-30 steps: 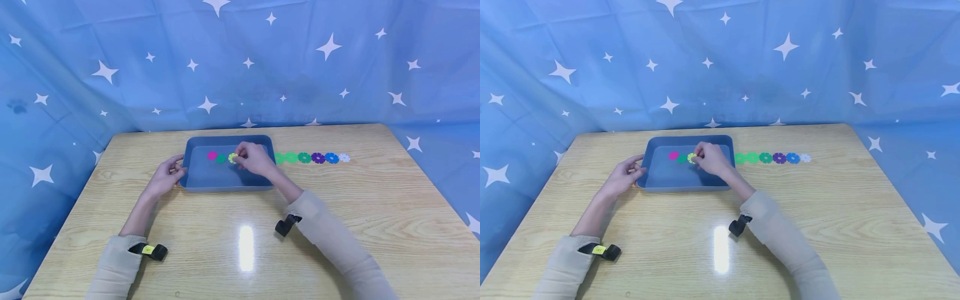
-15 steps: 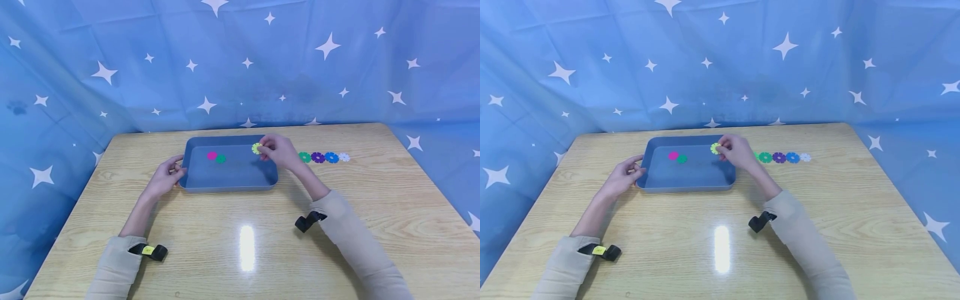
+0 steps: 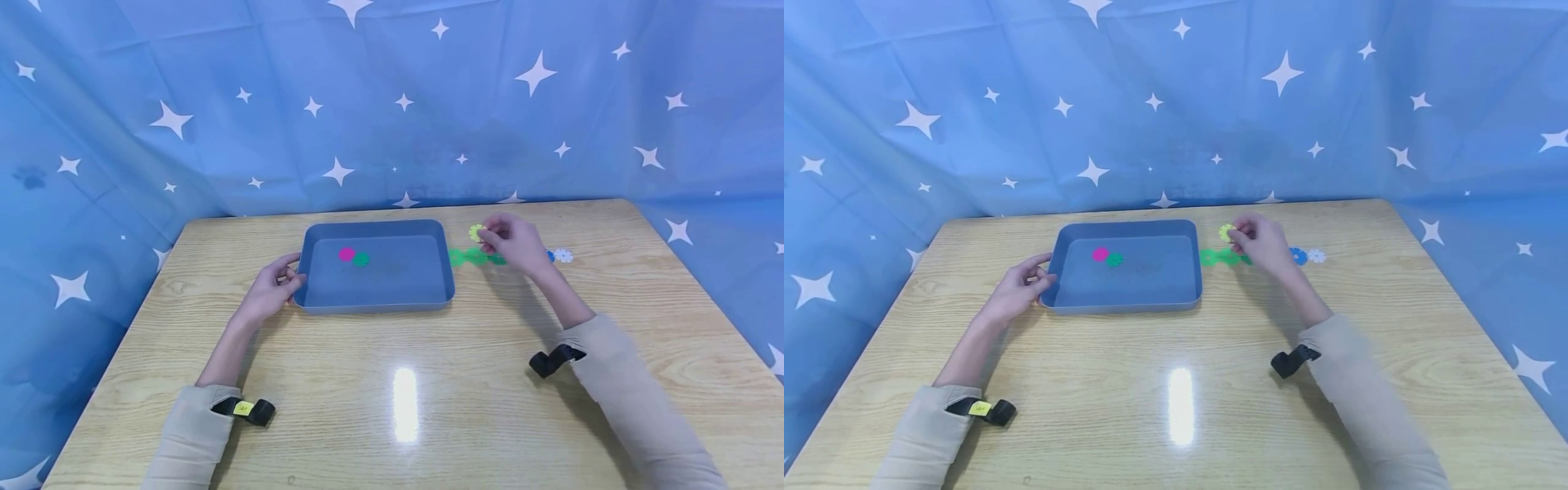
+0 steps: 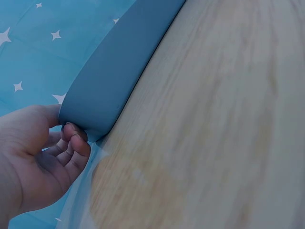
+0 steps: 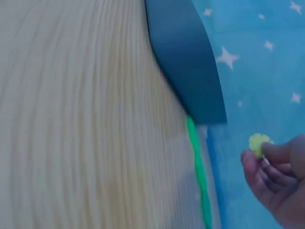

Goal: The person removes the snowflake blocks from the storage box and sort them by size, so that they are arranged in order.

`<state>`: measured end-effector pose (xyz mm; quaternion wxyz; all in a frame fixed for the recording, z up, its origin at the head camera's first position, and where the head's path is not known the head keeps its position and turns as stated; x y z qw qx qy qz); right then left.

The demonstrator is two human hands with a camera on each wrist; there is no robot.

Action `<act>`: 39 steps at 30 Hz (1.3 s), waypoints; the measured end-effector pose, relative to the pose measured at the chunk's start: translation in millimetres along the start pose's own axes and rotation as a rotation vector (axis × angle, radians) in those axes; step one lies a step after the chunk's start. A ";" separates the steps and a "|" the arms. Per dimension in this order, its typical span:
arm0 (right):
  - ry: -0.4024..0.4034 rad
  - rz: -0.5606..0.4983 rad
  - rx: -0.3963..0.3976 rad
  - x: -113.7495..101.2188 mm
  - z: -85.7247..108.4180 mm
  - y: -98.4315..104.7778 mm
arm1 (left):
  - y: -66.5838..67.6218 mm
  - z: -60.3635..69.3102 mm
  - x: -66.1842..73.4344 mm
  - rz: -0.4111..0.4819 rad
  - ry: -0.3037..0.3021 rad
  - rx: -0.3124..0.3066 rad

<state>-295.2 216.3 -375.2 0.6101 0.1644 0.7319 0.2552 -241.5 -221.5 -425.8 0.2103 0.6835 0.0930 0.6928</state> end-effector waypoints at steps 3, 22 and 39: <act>-0.012 0.052 0.019 10.9 7.1 15.5 | 0.3 0.0 -0.6 0.000 0.003 -0.002; -0.157 0.146 0.138 88.0 35.2 102.4 | 0.2 1.9 0.3 0.003 0.008 -0.001; -0.273 0.323 0.098 130.3 47.5 134.5 | 0.0 2.7 2.2 0.006 -0.004 0.002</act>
Point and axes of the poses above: each hand's wrist, its own z-axis away from the middle knuckle, its own y-axis out of the back of the hand, x = y × z, the point moved 5 cm from there along -z, towards the middle knuckle, and after that the axes turned 3 degrees about -z, right-handed, at the moved point
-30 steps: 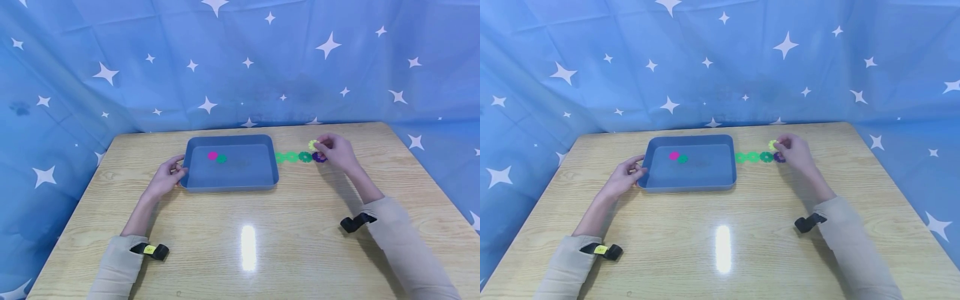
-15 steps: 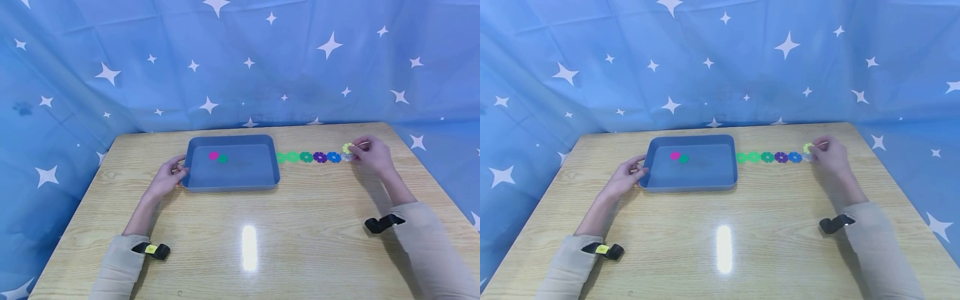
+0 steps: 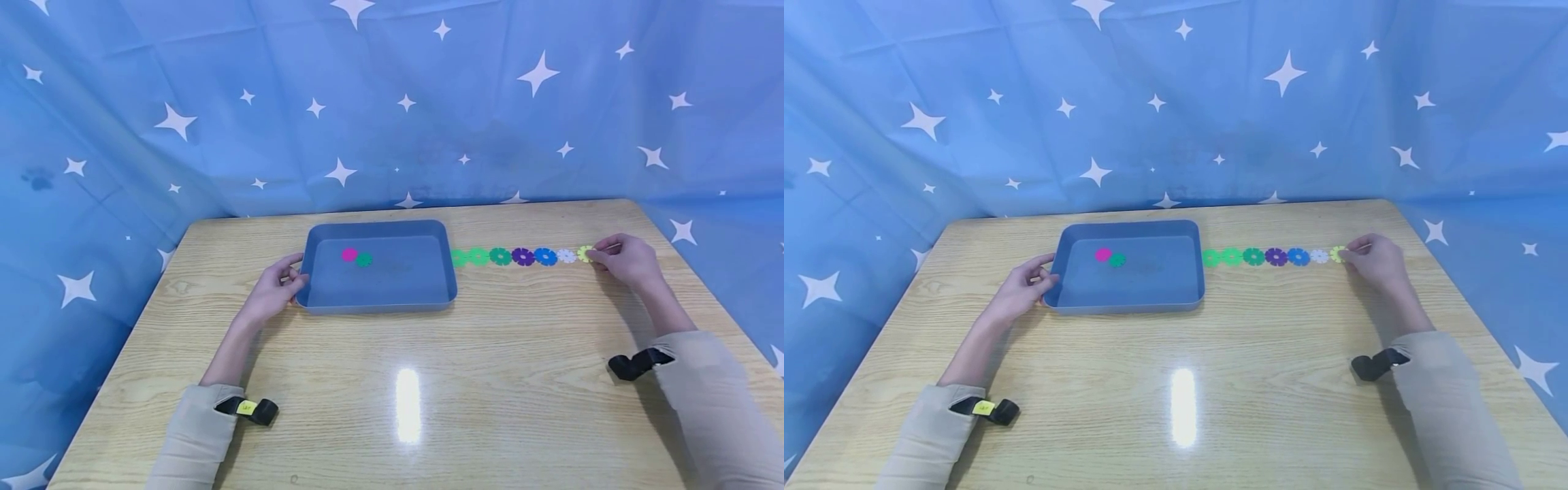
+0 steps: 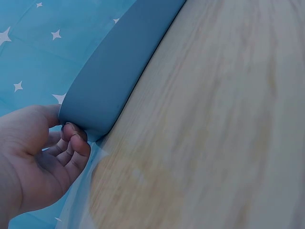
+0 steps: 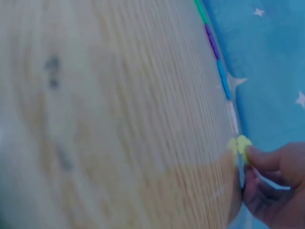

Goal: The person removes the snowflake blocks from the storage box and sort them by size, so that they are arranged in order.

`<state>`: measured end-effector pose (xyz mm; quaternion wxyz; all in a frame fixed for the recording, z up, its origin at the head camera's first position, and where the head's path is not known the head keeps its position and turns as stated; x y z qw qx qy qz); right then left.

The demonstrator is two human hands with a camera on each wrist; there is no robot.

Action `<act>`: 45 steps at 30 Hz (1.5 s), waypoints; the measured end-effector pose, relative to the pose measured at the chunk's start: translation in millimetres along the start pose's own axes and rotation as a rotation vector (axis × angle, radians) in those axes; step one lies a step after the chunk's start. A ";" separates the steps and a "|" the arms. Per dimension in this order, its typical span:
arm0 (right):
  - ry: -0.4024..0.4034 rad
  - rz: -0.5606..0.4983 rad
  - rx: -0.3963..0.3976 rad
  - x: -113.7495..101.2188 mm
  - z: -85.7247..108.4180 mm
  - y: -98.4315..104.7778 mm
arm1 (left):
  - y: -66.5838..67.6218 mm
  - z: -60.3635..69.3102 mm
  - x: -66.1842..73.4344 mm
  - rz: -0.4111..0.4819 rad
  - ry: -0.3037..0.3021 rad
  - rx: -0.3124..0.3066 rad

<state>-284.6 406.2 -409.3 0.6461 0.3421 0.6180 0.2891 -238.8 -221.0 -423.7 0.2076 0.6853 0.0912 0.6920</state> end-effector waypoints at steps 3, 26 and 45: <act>0.006 0.028 0.007 -0.9 -0.8 -0.8 | 0.3 -0.4 -0.6 -0.009 0.000 0.002; -0.023 0.013 0.022 -4.9 -1.8 -2.3 | 0.0 -0.8 -1.2 -0.010 0.017 0.000; 0.198 -0.065 0.019 -81.5 -3.6 -28.0 | -0.4 -0.4 -0.8 -0.005 0.011 -0.011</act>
Point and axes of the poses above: each hand's wrist, its own z-axis away from the middle knuckle, its own y-axis out of the back of the hand, x = y × z, the point moved 5 cm from there along -z, towards the middle knuckle, and after that the axes turned 3 degrees about -z, right-handed, at the moved point
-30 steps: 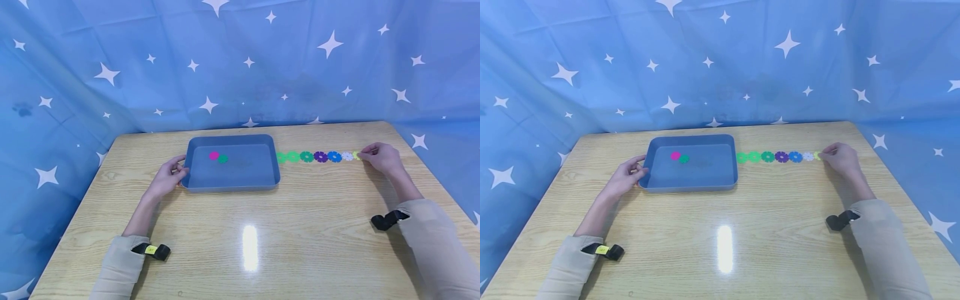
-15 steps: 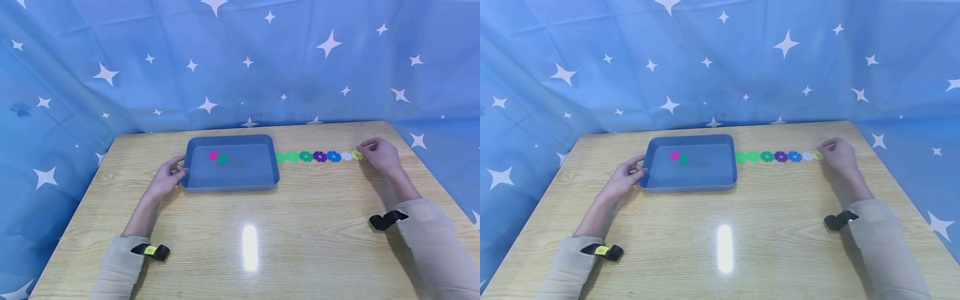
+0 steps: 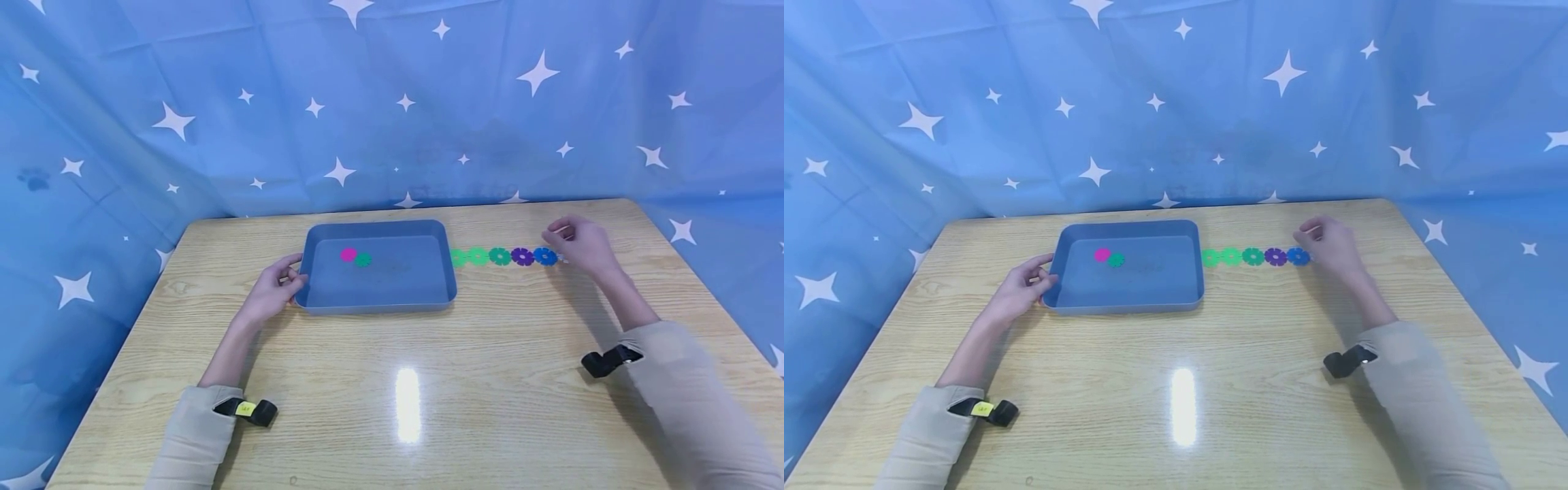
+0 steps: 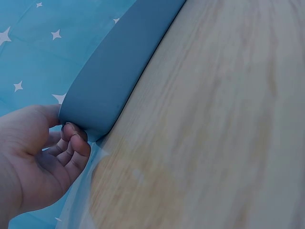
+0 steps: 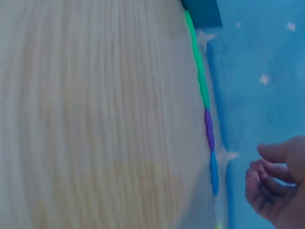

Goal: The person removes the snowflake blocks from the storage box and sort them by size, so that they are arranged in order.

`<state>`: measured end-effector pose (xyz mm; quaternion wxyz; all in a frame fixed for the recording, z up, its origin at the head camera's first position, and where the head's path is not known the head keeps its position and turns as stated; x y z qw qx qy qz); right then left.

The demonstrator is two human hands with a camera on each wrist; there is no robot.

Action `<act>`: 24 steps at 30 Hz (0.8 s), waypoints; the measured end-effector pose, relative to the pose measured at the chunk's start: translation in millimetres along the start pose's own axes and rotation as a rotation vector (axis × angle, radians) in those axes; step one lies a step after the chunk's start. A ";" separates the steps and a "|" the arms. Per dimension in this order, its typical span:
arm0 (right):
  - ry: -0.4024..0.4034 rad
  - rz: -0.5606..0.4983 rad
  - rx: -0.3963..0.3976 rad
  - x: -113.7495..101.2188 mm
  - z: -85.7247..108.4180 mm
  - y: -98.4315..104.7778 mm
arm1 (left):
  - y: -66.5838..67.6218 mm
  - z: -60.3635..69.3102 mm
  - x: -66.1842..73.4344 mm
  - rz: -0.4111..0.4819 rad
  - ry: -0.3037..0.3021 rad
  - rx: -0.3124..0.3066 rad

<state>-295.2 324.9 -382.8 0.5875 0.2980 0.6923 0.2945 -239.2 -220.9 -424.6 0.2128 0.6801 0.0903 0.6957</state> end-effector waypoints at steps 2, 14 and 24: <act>0.021 -0.007 -0.006 -12.3 -1.5 -6.1 | 0.1 0.0 -0.4 0.003 0.000 0.001; 0.142 -0.102 -0.101 -93.8 -9.2 -56.0 | 0.2 -1.0 -2.1 0.001 -0.003 0.007; 0.282 -0.167 -0.244 -157.5 -16.3 -112.9 | 0.2 -1.2 -1.4 0.006 0.001 0.008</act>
Point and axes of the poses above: each hand's wrist, its own z-axis away from the middle knuckle, its own y-axis out of the back of the hand, x = y × z, the point moved 5 cm from there along -z, towards the middle knuckle, and after that the axes turned 3 degrees about -z, right-handed, at the moved point
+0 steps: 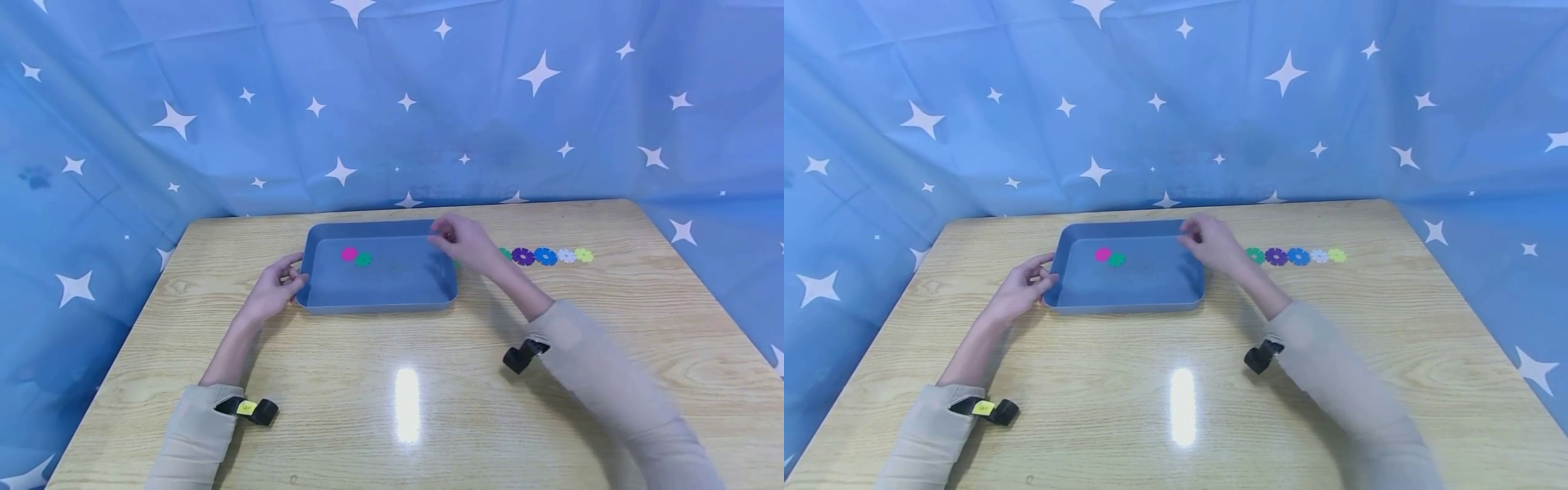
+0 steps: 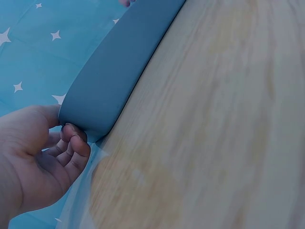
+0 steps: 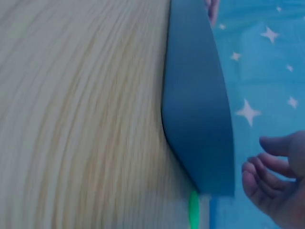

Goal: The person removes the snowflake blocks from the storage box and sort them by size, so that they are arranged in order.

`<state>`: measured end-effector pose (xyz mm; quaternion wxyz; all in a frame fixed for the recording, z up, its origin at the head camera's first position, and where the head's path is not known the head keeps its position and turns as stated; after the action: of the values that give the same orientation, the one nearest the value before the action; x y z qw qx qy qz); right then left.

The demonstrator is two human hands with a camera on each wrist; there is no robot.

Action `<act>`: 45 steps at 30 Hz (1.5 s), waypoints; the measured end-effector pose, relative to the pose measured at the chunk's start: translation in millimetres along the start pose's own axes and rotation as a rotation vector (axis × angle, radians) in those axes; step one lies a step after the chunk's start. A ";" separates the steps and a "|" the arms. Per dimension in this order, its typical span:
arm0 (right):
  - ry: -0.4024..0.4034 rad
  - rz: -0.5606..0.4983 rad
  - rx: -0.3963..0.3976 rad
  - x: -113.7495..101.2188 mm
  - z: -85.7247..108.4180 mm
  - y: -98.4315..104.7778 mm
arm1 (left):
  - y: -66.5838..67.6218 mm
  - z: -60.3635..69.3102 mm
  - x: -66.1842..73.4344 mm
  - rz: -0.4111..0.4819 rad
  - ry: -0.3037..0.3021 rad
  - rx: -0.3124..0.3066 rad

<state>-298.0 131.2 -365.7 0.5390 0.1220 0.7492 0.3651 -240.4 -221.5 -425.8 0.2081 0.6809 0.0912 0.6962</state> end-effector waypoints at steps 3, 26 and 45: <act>0.026 -0.009 -0.025 -6.8 -10.9 -18.2 | -0.4 0.0 1.2 -0.003 -0.003 0.003; -0.075 0.101 -0.208 -43.4 -52.8 -117.7 | 0.4 0.5 1.8 -0.019 -0.008 0.005; -0.099 -0.046 -0.157 -34.4 -49.4 -107.2 | -0.5 0.7 2.3 -0.015 -0.002 0.005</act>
<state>-306.3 15.4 -406.2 0.5915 0.0800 0.6933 0.4038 -239.6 -220.2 -423.9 0.2119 0.6813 0.0979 0.6938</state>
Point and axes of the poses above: each hand's wrist, its own z-axis away from the middle knuckle, its own y-axis out of the back of the hand, x = y × z, the point moved 5 cm from there along -z, towards the middle knuckle, and after that the axes turned 3 degrees about -z, right-handed, at the moved point
